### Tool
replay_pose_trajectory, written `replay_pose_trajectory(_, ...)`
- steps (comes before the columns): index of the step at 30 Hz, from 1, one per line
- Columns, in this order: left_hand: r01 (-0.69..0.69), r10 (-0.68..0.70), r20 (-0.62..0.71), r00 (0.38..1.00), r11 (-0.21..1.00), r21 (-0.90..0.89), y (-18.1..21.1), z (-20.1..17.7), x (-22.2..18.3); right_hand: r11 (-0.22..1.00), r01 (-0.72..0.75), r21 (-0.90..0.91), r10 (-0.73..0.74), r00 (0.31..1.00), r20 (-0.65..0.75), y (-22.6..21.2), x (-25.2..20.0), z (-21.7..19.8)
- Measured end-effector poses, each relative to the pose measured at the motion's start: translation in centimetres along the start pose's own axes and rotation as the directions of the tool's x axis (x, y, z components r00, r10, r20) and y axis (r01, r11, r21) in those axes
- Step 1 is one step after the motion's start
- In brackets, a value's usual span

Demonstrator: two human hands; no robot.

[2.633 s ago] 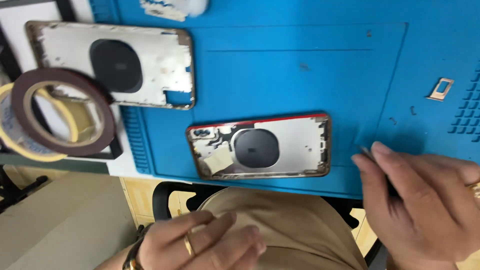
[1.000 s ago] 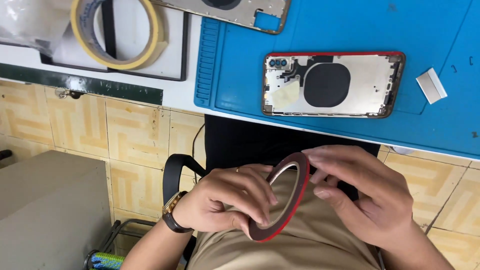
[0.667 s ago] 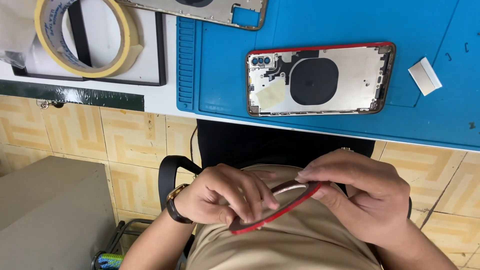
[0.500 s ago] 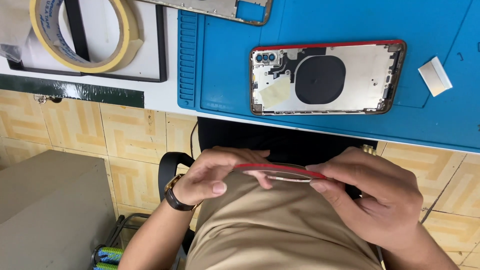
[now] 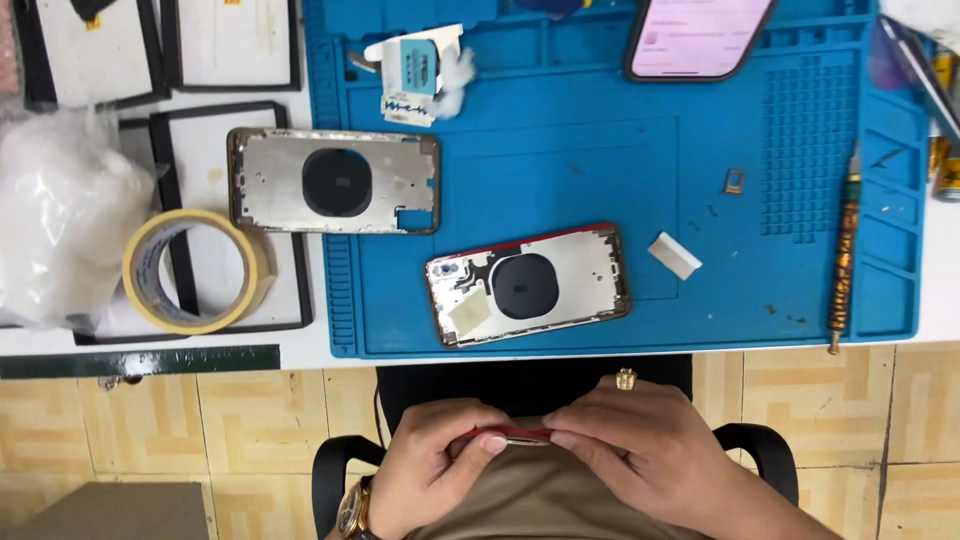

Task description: Applying and trimming double-sided adhesive tape to the frame of a smartphone chassis during a repair.

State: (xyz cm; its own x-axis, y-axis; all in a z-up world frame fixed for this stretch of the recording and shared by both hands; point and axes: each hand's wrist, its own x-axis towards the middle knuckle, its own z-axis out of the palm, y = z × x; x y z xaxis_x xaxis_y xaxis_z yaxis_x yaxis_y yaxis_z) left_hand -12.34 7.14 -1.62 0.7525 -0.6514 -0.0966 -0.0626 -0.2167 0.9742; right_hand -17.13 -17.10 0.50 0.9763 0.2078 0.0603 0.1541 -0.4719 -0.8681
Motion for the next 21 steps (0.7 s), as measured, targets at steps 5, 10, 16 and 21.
replay_pose_trajectory(5,-0.061,0.061,-0.004,0.998,0.997,0.047,0.6,0.0,0.3,0.987,-0.097,0.128,0.089,0.994,0.065,-0.5,0.7,-1.3)
replay_pose_trajectory(10,-0.067,0.074,-0.06,0.995,0.992,0.106,0.7,-0.1,0.2,0.995,0.083,-0.057,-0.082,0.996,0.032,-0.2,1.3,-3.1)
replay_pose_trajectory(16,0.033,-0.007,-0.137,0.991,0.982,0.185,-0.1,-0.3,0.0,0.474,0.407,-0.781,-0.326,0.905,0.274,2.3,4.0,-10.6)
replay_pose_trajectory(21,-0.006,0.036,-0.104,0.994,0.96,0.281,-0.5,0.2,0.2,-0.185,0.301,-0.936,-0.078,0.945,0.319,7.2,7.8,-15.9)
